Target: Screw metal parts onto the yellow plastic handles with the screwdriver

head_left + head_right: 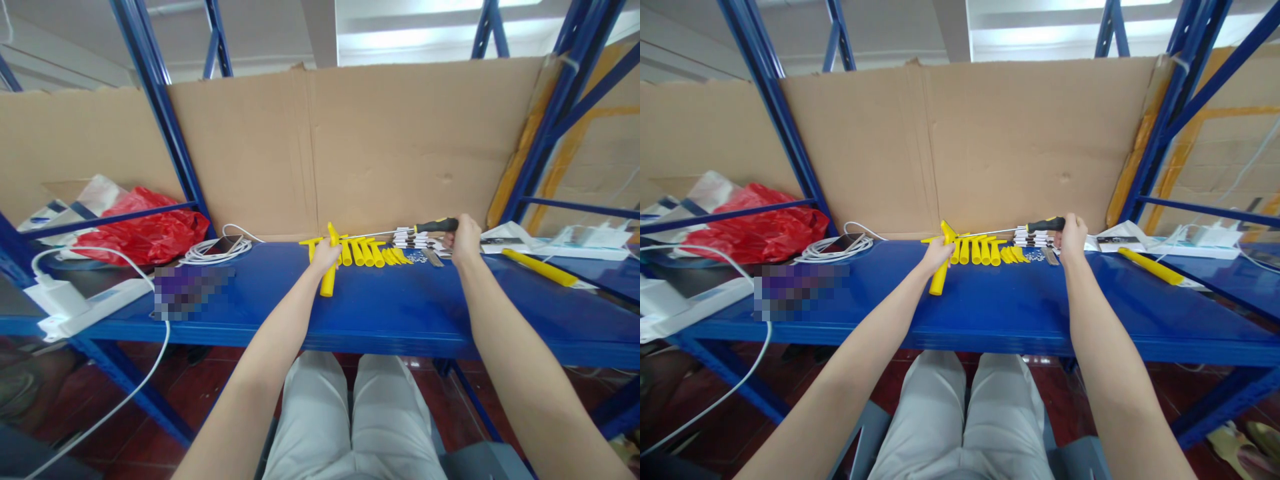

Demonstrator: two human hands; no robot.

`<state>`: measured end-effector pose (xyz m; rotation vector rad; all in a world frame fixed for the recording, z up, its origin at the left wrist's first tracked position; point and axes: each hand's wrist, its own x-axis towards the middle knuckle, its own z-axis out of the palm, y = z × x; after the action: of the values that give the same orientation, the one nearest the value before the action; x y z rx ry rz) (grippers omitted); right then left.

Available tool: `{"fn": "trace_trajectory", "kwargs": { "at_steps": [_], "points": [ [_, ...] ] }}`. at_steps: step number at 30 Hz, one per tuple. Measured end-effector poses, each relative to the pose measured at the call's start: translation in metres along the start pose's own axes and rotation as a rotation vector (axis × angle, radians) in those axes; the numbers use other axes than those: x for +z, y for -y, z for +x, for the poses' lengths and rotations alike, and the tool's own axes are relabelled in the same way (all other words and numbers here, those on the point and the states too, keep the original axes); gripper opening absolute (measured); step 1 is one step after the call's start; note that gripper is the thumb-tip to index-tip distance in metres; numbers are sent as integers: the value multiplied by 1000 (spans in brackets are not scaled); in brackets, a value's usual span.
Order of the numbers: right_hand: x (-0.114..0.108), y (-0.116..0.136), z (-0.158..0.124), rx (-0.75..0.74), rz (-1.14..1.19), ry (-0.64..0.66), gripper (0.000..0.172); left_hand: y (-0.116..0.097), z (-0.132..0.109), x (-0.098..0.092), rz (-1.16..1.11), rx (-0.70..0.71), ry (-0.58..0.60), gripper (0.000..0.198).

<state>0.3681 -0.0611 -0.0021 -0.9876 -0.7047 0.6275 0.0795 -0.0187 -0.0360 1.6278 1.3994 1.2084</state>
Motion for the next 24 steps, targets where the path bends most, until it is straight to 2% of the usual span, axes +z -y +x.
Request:
{"fn": "trace_trajectory", "kwargs": {
  "at_steps": [2,4,7,10,15,18,21,24],
  "points": [
    [4,6,-7,-9,40,-69,15,1,1,1,-4,0,2,21],
    [7,11,-15,-50,29,-75,15,2,1,1,-9,-1,-6,21],
    [9,12,-22,-124,-56,-65,28,2,1,1,-11,0,-19,22],
    [9,13,-22,-70,-57,-116,35,1,-1,1,-14,6,-20,25],
    [10,21,-26,62,52,-106,26,-2,-3,1,-26,-1,-12,24],
    [11,22,-30,32,64,-78,23,-2,-2,-1,-7,-11,-6,22],
    [10,16,-27,-56,-32,-71,29,-3,-2,-1,10,-16,-2,21],
    [8,11,-19,-41,-54,-103,28,-4,-3,-2,13,-16,5,24]
  ]
}}
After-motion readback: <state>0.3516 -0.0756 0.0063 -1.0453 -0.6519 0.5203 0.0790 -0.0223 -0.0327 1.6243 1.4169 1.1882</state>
